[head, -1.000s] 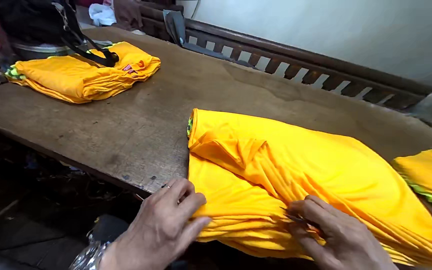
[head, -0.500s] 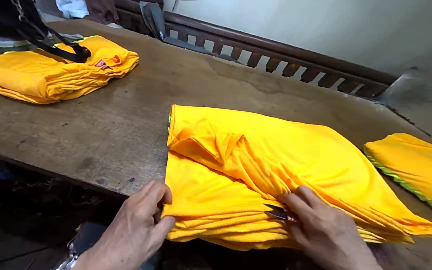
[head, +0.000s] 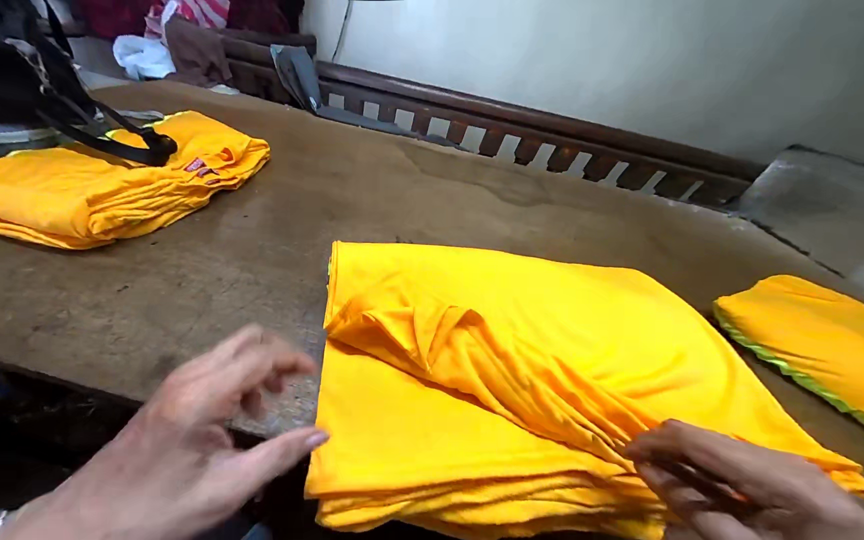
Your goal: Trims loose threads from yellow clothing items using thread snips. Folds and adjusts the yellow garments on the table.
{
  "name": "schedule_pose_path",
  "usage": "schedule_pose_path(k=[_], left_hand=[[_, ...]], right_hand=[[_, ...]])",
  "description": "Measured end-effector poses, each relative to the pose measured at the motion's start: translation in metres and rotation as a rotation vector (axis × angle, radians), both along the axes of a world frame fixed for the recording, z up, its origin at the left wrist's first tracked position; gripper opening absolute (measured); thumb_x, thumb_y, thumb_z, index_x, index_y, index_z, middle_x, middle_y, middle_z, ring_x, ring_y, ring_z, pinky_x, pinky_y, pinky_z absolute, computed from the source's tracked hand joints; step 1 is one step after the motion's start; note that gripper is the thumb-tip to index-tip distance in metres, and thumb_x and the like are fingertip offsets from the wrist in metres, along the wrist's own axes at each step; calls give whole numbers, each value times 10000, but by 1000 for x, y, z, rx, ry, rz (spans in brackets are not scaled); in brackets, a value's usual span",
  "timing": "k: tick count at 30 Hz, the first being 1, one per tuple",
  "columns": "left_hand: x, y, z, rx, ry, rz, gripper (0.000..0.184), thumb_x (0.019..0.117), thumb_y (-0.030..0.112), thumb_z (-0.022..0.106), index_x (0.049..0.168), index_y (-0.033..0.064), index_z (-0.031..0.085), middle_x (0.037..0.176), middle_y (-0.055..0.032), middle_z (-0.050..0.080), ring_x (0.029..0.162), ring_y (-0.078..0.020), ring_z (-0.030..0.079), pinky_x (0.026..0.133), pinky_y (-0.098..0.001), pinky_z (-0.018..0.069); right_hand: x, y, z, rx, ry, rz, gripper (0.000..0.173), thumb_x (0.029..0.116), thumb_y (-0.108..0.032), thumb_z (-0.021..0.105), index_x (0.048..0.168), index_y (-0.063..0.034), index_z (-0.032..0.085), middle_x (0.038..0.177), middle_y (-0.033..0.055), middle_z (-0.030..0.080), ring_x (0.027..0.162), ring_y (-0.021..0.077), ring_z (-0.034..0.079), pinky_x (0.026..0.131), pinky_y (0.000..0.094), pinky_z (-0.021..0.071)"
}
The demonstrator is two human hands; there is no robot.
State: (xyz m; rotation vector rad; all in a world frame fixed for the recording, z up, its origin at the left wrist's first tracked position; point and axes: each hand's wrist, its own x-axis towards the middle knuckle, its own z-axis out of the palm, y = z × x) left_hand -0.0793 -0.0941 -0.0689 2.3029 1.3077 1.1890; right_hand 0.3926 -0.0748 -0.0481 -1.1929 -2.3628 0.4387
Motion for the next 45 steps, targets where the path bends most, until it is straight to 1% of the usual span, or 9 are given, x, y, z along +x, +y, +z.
schedule_pose_path(k=[4, 9, 12, 20, 27, 31, 36, 39, 45], left_hand=[[51, 50, 35, 256, 323, 51, 772, 764, 376, 821, 1448, 143, 550, 1496, -145, 487, 1350, -349, 489, 1056, -553, 460], [81, 109, 2, 271, 212, -108, 134, 938, 151, 667, 1023, 111, 762, 1202, -77, 663, 1095, -237, 633, 935, -478, 504], [56, 72, 33, 115, -24, -343, 219, 1029, 201, 568, 923, 119, 741, 1114, 16, 679, 1018, -97, 653, 862, -276, 575], [-48, 15, -15, -235, 135, -414, 198, 1010, 266, 591, 1051, 181, 765, 995, 46, 737, 903, -81, 705, 797, -299, 611], [28, 99, 38, -223, 57, 22, 816, 768, 550, 832, 1427, 145, 570, 1315, -50, 617, 1179, -183, 611, 982, -428, 533], [66, 154, 33, -416, 46, -100, 861, 761, 252, 909, 1483, 55, 482, 1203, -156, 671, 1059, -244, 670, 942, -451, 554], [37, 98, 61, -464, 181, -505, 602, 698, 192, 827, 1279, 262, 687, 1044, 96, 737, 868, -42, 700, 732, -296, 632], [6, 36, 62, -669, 298, -679, 320, 802, 27, 749, 1110, 111, 769, 762, 36, 665, 615, -59, 584, 568, -251, 506], [-5, -5, 66, -495, 23, -265, 134, 795, 35, 729, 928, 17, 730, 909, -40, 692, 839, -129, 662, 778, -280, 567]], right_hand=[[-27, 13, -4, 107, -21, -181, 244, 969, -229, 681, 1101, -29, 722, 895, 114, 715, 739, 161, 660, 676, 347, 571], [-30, 29, -36, 370, -99, -307, 270, 878, -317, 645, 1071, -146, 725, 844, -10, 677, 669, 123, 628, 558, 366, 547], [-5, 12, -29, 321, -63, -275, 203, 920, -251, 611, 991, -120, 748, 843, 14, 668, 715, 112, 628, 610, 321, 546], [36, 7, -11, 60, 74, -326, 164, 960, -139, 654, 1044, -15, 721, 924, 106, 723, 793, 133, 680, 707, 314, 584], [-25, 42, -22, 160, 193, -369, 272, 1003, -240, 503, 1063, -130, 745, 892, -21, 700, 762, 40, 639, 667, 252, 544], [-27, 36, -23, 147, 159, -435, 300, 1006, -309, 480, 1103, -193, 738, 952, -59, 701, 856, 58, 667, 730, 302, 570], [25, 8, -16, -11, 171, -454, 254, 1012, -188, 520, 1117, -95, 732, 961, 11, 727, 811, 52, 659, 720, 262, 560], [54, -8, -6, -185, 243, -465, 238, 1029, -113, 522, 1141, -8, 703, 974, 38, 744, 741, 43, 650, 624, 239, 532], [78, 0, -9, -80, 215, -615, 259, 978, -115, 594, 1209, -37, 680, 844, 28, 665, 658, 69, 593, 594, 275, 519]])
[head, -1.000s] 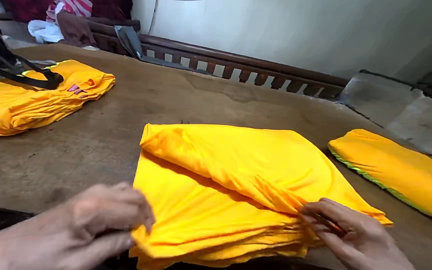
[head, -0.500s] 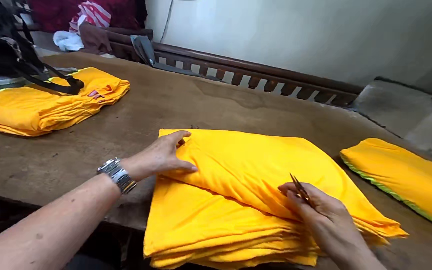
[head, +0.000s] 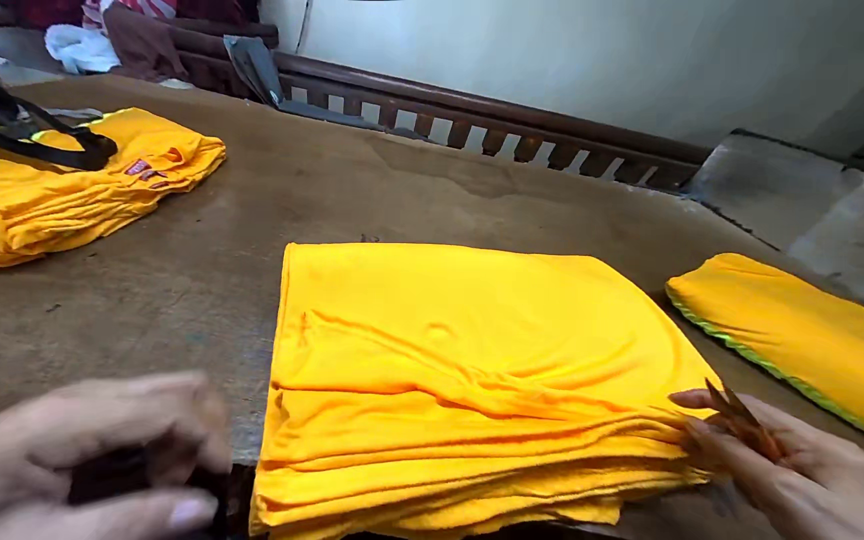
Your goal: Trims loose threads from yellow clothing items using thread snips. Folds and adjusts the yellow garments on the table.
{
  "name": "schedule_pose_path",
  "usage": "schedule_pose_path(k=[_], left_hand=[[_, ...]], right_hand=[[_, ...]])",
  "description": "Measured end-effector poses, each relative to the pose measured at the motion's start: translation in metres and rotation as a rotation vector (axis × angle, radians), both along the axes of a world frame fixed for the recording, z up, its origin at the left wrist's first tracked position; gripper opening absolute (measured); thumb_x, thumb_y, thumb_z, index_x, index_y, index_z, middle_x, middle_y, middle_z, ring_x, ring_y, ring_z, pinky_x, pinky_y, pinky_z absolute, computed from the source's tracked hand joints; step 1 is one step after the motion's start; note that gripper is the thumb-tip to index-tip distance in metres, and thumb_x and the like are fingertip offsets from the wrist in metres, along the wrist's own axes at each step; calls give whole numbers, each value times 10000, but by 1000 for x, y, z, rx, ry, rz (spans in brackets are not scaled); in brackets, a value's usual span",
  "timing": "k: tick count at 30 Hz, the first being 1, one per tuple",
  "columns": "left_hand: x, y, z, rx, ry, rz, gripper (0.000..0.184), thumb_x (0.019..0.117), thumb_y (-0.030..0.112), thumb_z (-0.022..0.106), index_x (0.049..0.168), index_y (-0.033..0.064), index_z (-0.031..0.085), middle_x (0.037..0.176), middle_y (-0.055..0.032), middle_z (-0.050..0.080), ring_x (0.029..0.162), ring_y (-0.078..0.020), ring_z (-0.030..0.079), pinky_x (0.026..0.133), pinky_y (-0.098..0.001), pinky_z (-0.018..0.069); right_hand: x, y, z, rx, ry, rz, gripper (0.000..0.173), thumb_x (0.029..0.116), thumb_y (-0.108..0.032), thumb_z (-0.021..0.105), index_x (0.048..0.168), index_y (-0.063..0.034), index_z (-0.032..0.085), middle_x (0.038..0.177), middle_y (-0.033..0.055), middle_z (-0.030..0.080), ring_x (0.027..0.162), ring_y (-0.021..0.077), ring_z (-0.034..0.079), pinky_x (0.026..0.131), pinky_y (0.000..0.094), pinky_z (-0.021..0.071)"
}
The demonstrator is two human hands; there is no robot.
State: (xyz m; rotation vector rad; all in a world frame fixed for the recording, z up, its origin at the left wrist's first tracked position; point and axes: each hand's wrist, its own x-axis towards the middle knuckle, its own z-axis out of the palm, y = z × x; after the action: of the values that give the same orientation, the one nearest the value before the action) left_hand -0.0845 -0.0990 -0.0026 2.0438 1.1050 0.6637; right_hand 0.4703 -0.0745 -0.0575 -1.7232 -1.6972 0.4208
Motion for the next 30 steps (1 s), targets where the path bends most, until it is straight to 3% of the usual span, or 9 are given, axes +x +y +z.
schedule_pose_path(k=[4, 7, 10, 13, 18, 22, 26, 28, 30], left_hand=[[6, 49, -34, 459, -102, 174, 238, 915, 368, 711, 1091, 209, 732, 1176, 53, 678, 990, -122, 693, 810, -310, 638], [39, 69, -38, 603, -7, 163, 168, 925, 342, 675, 992, 207, 747, 1157, 61, 651, 1070, -79, 630, 867, -280, 571], [77, 69, -36, 665, 16, 8, 165, 937, 355, 676, 987, 225, 765, 1129, 76, 658, 1055, -71, 621, 842, -269, 562], [97, 83, -36, 704, 167, 9, 331, 886, 328, 661, 1194, 220, 715, 1293, 27, 606, 1183, -168, 569, 908, -394, 521], [74, 126, -36, 536, 370, 48, 598, 791, 395, 745, 1348, 210, 630, 1320, -1, 622, 1239, -251, 555, 963, -609, 404], [49, 132, -40, 264, 437, 67, 637, 801, 536, 783, 1333, 221, 634, 1116, 69, 673, 1050, -96, 627, 936, -448, 505], [40, 130, -38, 131, 264, 71, 206, 851, 325, 819, 1020, 225, 758, 817, 99, 730, 707, -14, 683, 647, -227, 590], [33, 129, -41, 221, 198, 44, 112, 855, 328, 800, 880, 238, 740, 784, 116, 675, 691, -2, 635, 613, -205, 545], [30, 123, -41, 309, 77, 11, 76, 873, 316, 746, 917, 254, 743, 903, 132, 655, 804, 0, 626, 690, -193, 539]], right_hand=[[9, 13, -7, 1, -105, -52, 396, 916, -83, 610, 1310, -70, 654, 854, 75, 646, 652, 117, 553, 620, 351, 501], [7, 5, -6, 48, -210, -32, 279, 933, -104, 610, 1184, -37, 712, 911, 126, 702, 710, 162, 611, 660, 403, 525], [-17, -4, -3, 246, -226, 87, 201, 967, -162, 649, 1075, -22, 745, 866, 91, 700, 708, 106, 610, 650, 294, 527], [-60, 5, -3, 383, -176, 263, 210, 947, -220, 675, 1098, -105, 765, 850, 6, 679, 682, 41, 592, 604, 214, 524], [-106, 36, -17, 456, -362, 380, 288, 906, -263, 655, 1171, -275, 767, 906, -30, 606, 694, 77, 574, 551, 303, 501], [-115, 52, -26, 450, -363, 460, 101, 909, -224, 658, 936, -201, 753, 847, -56, 604, 649, 61, 579, 513, 282, 496], [-103, 42, -22, 478, -71, 553, 124, 967, -201, 666, 941, -141, 771, 862, -54, 680, 740, 34, 636, 634, 209, 553], [-91, 21, -15, 468, 41, 548, 120, 972, -190, 692, 960, -101, 770, 878, -13, 709, 777, 55, 662, 677, 215, 570], [-80, -9, -5, 371, 120, 558, 103, 977, -164, 704, 978, -68, 742, 886, 29, 708, 806, 73, 665, 715, 231, 567]])
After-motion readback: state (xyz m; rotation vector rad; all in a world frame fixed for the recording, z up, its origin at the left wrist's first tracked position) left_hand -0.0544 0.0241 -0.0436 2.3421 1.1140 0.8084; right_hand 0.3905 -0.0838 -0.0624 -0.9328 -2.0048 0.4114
